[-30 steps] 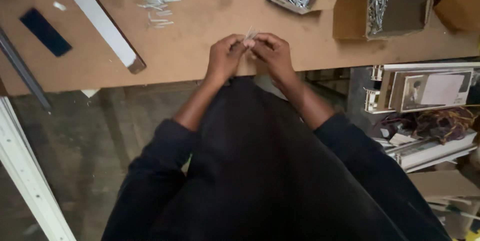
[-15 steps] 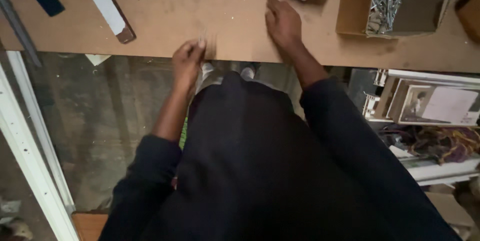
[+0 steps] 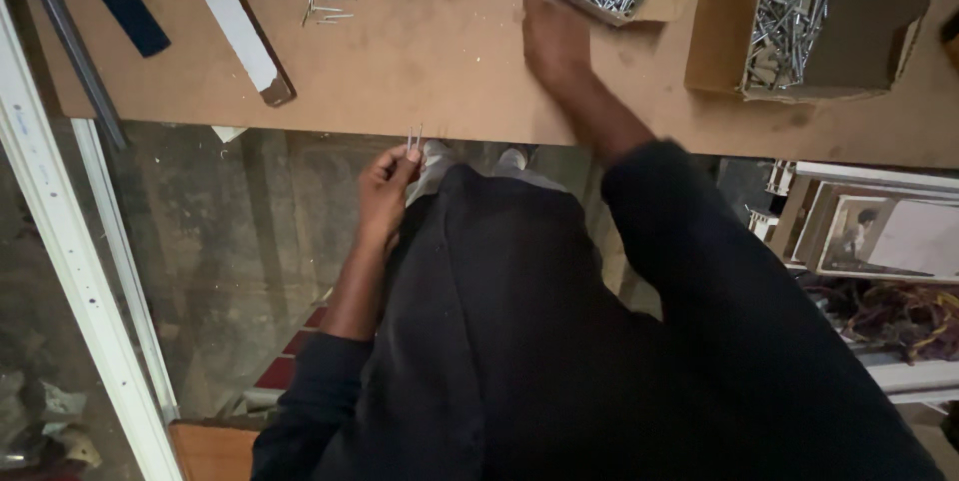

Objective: The person sits at a workbench and picks up nails one at a time from a pile and from open boxes, holding each nail in their hands before placing it into a small cardboard box filled with nails. They occasionally reach into the boxes and move nails between the pile and the boxes throughout the episode.

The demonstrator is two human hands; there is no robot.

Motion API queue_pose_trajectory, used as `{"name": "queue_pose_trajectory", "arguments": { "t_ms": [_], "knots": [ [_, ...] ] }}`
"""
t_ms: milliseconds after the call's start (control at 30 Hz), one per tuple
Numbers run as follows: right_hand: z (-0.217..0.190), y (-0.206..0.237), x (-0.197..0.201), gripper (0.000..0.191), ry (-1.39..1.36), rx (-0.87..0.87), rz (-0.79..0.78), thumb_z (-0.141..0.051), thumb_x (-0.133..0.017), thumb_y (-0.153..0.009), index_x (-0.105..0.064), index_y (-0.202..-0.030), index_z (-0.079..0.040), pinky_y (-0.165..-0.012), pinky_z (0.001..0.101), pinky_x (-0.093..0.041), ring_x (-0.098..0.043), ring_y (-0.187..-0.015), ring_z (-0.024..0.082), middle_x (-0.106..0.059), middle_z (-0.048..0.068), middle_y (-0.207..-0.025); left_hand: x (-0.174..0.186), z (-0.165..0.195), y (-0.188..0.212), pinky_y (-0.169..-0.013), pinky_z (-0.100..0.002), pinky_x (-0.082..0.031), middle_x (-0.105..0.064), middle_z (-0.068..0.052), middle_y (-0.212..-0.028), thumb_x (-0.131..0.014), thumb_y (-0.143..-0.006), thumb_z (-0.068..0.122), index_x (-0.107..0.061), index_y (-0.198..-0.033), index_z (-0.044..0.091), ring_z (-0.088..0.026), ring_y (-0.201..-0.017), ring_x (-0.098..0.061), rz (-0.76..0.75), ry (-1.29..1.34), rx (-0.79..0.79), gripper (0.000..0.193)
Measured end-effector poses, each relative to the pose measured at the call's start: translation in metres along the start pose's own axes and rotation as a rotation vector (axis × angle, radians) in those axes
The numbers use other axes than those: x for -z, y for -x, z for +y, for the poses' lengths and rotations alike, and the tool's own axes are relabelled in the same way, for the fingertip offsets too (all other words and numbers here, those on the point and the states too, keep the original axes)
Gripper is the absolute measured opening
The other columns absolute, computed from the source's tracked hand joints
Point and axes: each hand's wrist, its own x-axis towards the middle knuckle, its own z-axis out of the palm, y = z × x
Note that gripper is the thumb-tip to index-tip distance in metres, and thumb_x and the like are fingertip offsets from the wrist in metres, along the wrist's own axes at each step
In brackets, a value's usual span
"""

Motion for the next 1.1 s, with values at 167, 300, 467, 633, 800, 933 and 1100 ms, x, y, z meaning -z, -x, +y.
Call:
{"name": "queue_pose_trajectory", "arguments": {
  "t_ms": [167,300,467,633,800,933,1100],
  "knots": [
    [0.005,0.039,0.010,0.008,-1.231,-0.161,0.094,-0.005,-0.057,-0.104,-0.057,-0.111,-0.009,-0.068,0.0319,-0.056,-0.068,-0.083,0.019,-0.068,0.011,-0.100,0.002,0.009,-0.011,-0.080,-0.022,-0.053,-0.073,0.000,-0.093,-0.071,-0.099,0.020,-0.074,-0.111,0.001,-0.007,-0.084,-0.065,-0.020,-0.012,0.001,0.023],
    [0.030,0.036,0.036,0.006,-1.611,-0.526,0.198,-0.005,-0.056,-0.105,-0.057,-0.107,-0.011,-0.059,0.0251,-0.051,-0.063,-0.074,0.012,-0.068,0.004,-0.094,-0.012,0.021,-0.022,-0.074,-0.021,-0.048,-0.070,0.003,-0.089,-0.071,-0.101,0.020,-0.074,-0.108,0.001,-0.005,-0.080,-0.059,-0.106,-0.081,-0.076,0.021],
    [0.066,0.010,0.058,0.005,-0.774,-0.112,0.533,-0.007,-0.068,-0.108,-0.067,-0.112,-0.004,-0.073,0.0340,-0.058,-0.070,-0.081,0.016,-0.073,0.008,-0.093,-0.037,0.036,-0.023,-0.073,-0.022,-0.048,-0.069,0.003,-0.086,-0.072,-0.100,0.019,-0.074,-0.105,0.001,-0.005,-0.078,-0.059,-0.171,-0.125,-0.065,0.020],
    [0.067,0.026,0.047,0.019,-0.283,0.083,0.506,-0.006,-0.072,-0.098,-0.070,-0.116,-0.003,-0.085,0.0404,-0.054,-0.066,-0.098,0.031,-0.071,0.014,-0.106,-0.051,0.046,-0.018,-0.073,-0.022,-0.049,-0.070,0.003,-0.085,-0.071,-0.099,0.019,-0.075,-0.107,0.002,-0.005,-0.078,-0.061,-0.220,-0.105,-0.079,0.019],
    [0.050,0.070,0.029,0.018,-0.792,-0.120,0.323,-0.008,-0.069,-0.100,-0.070,-0.117,-0.001,-0.078,0.0307,-0.055,-0.065,-0.087,0.015,-0.069,0.010,-0.097,-0.057,0.045,-0.014,-0.071,-0.023,-0.048,-0.070,0.002,-0.086,-0.072,-0.099,0.019,-0.075,-0.108,0.002,-0.006,-0.077,-0.060,-0.181,-0.061,-0.046,0.019],
    [0.017,0.113,0.012,0.017,-1.237,-0.117,-0.052,-0.008,-0.068,-0.102,-0.072,-0.117,-0.001,-0.075,0.0242,-0.051,-0.060,-0.086,0.006,-0.068,0.001,-0.099,-0.068,0.041,-0.017,-0.076,-0.022,-0.052,-0.073,0.002,-0.091,-0.070,-0.099,0.020,-0.074,-0.108,0.003,-0.007,-0.083,-0.067,-0.234,-0.037,-0.024,0.020],
    [-0.025,0.131,-0.002,0.024,-1.474,-0.086,-0.029,-0.007,-0.070,-0.102,-0.070,-0.125,0.002,-0.083,0.0228,-0.051,-0.060,-0.092,0.007,-0.067,0.002,-0.104,-0.085,0.032,-0.021,-0.078,-0.022,-0.052,-0.072,0.002,-0.094,-0.066,-0.104,0.021,-0.074,-0.111,0.001,-0.007,-0.086,-0.064,-0.384,-0.030,-0.077,0.022]
  ]
}}
